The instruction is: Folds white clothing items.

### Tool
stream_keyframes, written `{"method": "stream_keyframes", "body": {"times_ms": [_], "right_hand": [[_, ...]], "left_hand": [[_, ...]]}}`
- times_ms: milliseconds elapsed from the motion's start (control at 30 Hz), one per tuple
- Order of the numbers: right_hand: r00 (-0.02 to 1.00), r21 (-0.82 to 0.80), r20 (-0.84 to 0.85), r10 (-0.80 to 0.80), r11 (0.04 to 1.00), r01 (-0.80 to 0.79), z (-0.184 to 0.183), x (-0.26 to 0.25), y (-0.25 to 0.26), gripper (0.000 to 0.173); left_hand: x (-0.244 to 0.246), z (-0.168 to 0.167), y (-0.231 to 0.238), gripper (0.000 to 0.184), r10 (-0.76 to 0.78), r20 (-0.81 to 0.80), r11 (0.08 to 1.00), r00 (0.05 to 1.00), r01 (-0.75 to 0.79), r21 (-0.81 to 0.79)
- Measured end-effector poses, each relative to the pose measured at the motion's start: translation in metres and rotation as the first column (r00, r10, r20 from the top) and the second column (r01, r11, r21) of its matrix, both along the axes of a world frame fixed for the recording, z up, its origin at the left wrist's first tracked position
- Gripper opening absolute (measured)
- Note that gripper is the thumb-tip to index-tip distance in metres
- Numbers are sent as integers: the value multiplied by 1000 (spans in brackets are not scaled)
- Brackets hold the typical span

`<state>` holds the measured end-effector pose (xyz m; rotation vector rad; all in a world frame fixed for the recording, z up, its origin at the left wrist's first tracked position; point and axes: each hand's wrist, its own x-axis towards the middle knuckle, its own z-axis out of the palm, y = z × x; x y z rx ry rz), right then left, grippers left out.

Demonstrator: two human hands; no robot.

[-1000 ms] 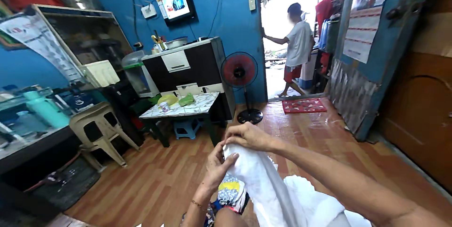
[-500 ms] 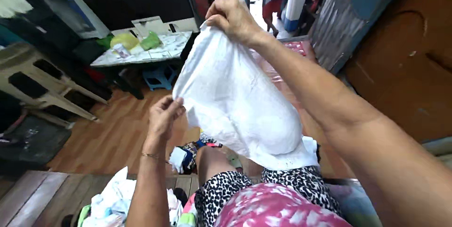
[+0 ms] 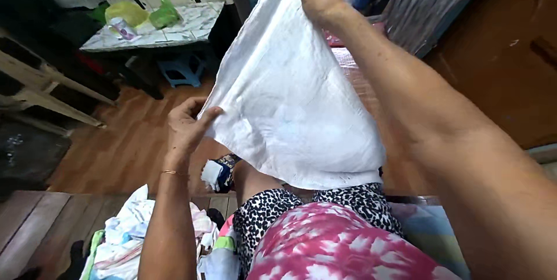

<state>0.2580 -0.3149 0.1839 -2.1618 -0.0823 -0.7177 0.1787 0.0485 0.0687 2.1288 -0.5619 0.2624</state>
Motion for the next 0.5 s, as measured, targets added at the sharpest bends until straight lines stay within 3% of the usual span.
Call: {"method": "stream_keyframes", "body": {"times_ms": [100,200,333,433,500], "right_hand": [[999,10,-17,38,999,-37,-6,1,-8,30],[1000,43,13,17,999,-18,-16,6,-12,28],[990,-23,-31,-139,990,139,-29,5,-29,33],[959,21,-102,-265,963,268,-52,4,-70,38],[982,5,-118,-149,989,151,-63,0,-80,37]], "left_hand": [[-12,-1,17,24,49,43,992,998,-53,113],[-23,-6,21,25,110,66,990,992,-115,85],[-20,-15,50,31,271,132,956,953,-283,76],[-17,-17,93,40,445,50,886,894,-448,116],[-15,-7,87,40,425,0,897,905,-421,132]]}}
